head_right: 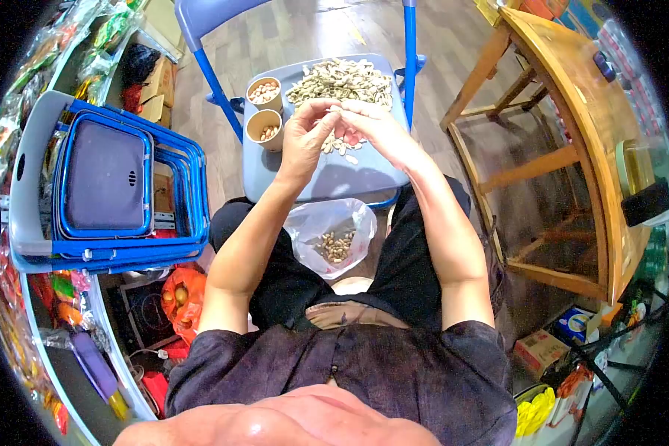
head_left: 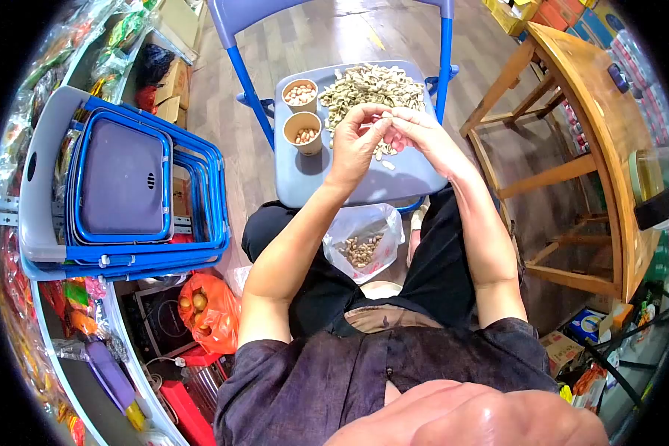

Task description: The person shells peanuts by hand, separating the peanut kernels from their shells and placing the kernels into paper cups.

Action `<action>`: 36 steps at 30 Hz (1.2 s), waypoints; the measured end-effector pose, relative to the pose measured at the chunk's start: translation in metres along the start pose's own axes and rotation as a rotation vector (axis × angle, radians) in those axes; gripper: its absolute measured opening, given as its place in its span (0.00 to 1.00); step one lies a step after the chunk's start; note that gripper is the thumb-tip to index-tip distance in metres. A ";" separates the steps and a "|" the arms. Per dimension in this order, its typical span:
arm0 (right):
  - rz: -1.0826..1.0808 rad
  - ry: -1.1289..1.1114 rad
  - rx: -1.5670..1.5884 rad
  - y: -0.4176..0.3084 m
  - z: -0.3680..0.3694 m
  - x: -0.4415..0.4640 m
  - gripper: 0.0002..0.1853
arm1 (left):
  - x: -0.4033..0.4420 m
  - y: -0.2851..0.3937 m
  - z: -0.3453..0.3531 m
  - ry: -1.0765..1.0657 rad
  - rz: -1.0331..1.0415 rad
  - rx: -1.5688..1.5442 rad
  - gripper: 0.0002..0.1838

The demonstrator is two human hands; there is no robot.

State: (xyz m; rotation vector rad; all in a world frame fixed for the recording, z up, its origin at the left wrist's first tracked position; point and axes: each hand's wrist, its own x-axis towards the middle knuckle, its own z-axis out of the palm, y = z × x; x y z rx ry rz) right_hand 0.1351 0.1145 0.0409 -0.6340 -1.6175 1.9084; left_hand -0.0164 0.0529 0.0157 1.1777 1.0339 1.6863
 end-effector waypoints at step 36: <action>-0.075 0.025 -0.447 0.028 0.004 0.020 0.20 | -0.005 0.001 -0.025 0.040 0.181 0.652 0.08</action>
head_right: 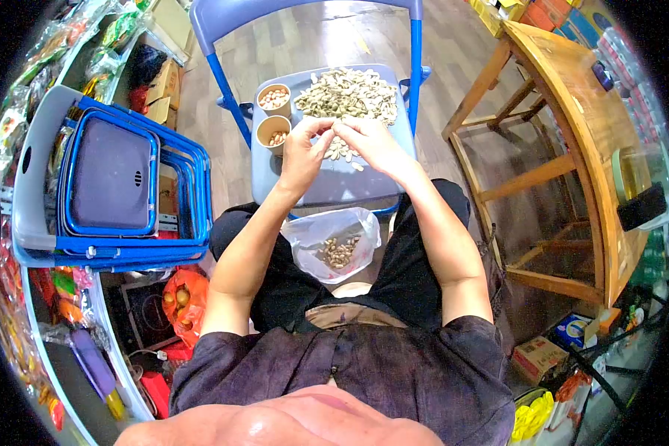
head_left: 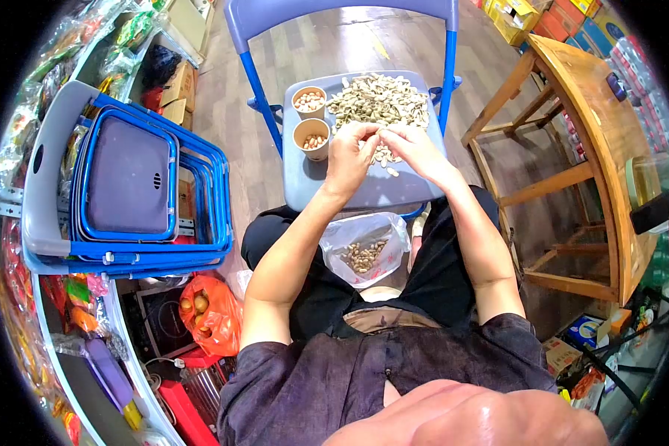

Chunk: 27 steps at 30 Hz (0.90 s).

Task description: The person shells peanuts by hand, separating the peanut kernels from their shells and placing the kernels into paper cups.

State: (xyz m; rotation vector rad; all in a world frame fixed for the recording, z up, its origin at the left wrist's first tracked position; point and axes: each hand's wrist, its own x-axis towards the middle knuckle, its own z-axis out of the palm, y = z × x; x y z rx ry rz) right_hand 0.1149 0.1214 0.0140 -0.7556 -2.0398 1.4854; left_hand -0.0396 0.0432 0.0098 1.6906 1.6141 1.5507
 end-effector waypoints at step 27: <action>-0.069 0.079 -0.068 0.003 0.002 -0.005 0.21 | -0.007 0.006 0.003 -0.098 -0.051 -0.046 0.10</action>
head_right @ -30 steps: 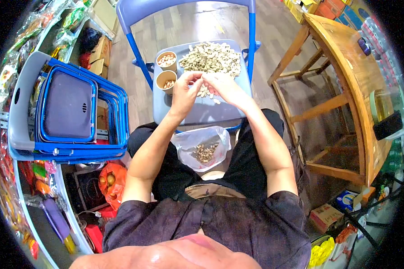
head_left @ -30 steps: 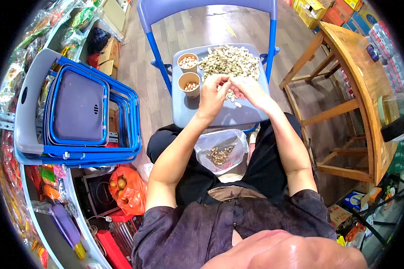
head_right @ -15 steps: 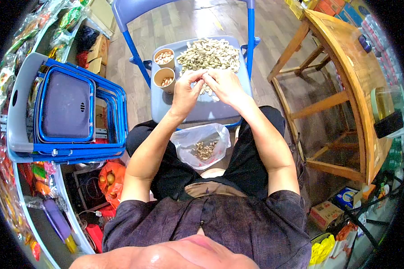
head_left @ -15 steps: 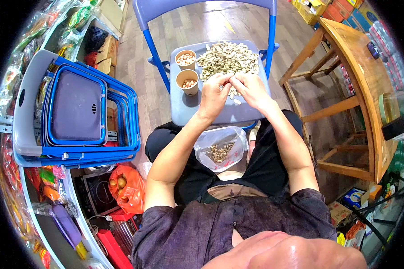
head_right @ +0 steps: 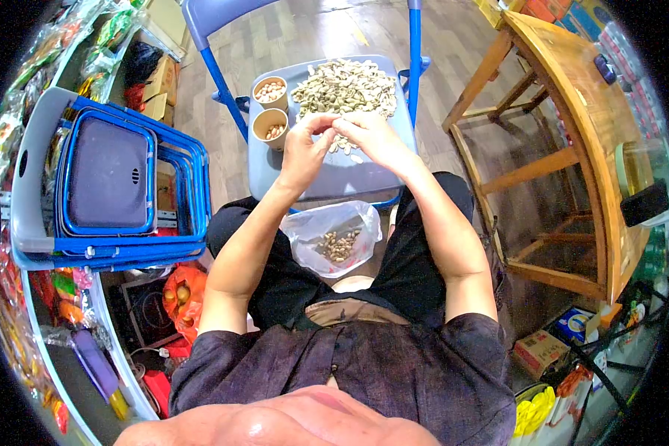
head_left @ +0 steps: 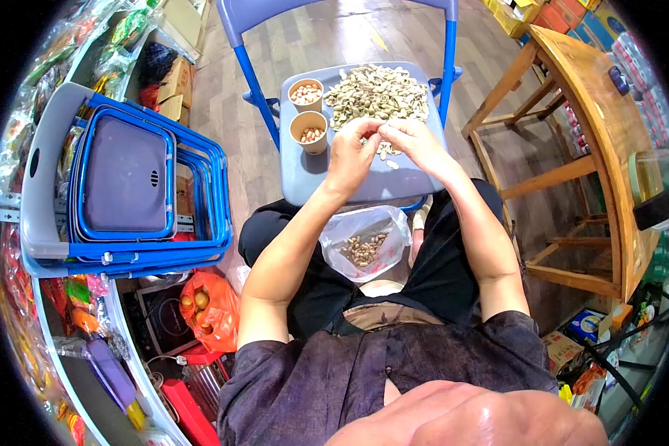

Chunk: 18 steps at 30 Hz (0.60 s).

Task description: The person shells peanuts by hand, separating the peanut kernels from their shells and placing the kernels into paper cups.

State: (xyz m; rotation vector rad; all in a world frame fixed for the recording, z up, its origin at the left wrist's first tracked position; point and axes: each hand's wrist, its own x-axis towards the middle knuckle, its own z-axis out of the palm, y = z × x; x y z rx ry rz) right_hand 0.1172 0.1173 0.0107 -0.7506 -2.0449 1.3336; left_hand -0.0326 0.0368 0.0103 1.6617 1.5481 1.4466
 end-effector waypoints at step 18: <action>0.370 -0.185 0.596 -0.024 -0.008 -0.002 0.21 | 0.005 -0.007 -0.002 -0.059 -0.220 -0.437 0.06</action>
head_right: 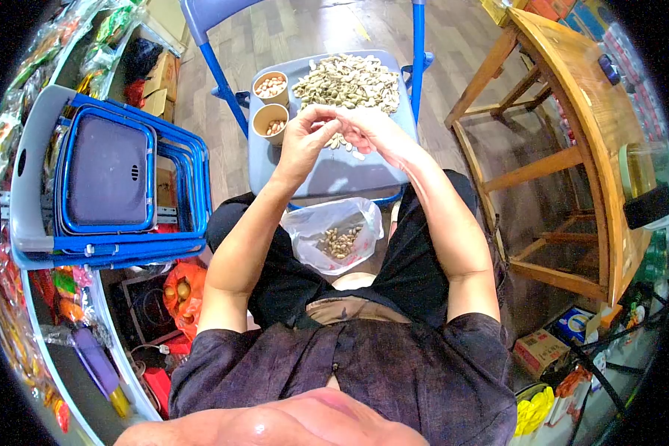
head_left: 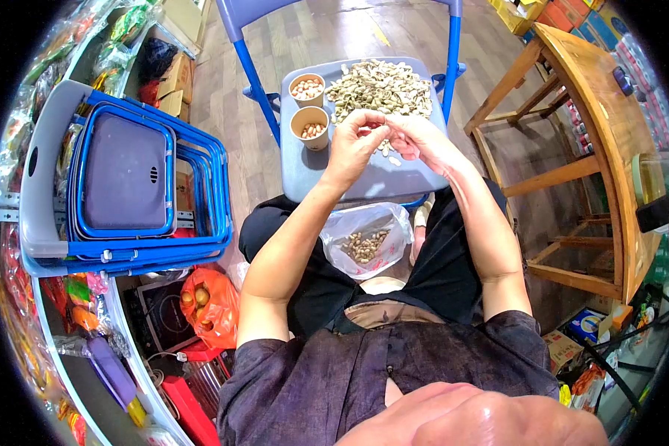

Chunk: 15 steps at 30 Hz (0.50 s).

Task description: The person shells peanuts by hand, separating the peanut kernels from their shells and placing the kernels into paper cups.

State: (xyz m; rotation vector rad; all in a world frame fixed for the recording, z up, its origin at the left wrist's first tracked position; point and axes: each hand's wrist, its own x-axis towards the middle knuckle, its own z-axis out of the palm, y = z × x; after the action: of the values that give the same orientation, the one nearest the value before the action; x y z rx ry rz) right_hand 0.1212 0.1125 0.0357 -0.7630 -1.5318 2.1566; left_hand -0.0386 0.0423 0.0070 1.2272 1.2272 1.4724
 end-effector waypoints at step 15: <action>-0.091 -0.002 -0.176 0.011 -0.011 0.004 0.18 | -0.001 0.008 0.000 0.022 0.235 0.358 0.06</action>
State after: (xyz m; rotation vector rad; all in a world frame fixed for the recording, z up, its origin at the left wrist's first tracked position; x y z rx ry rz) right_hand 0.1247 0.1193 0.0216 -0.7313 -1.7401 1.9773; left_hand -0.0384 0.0404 0.0148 1.6437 1.4435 1.4744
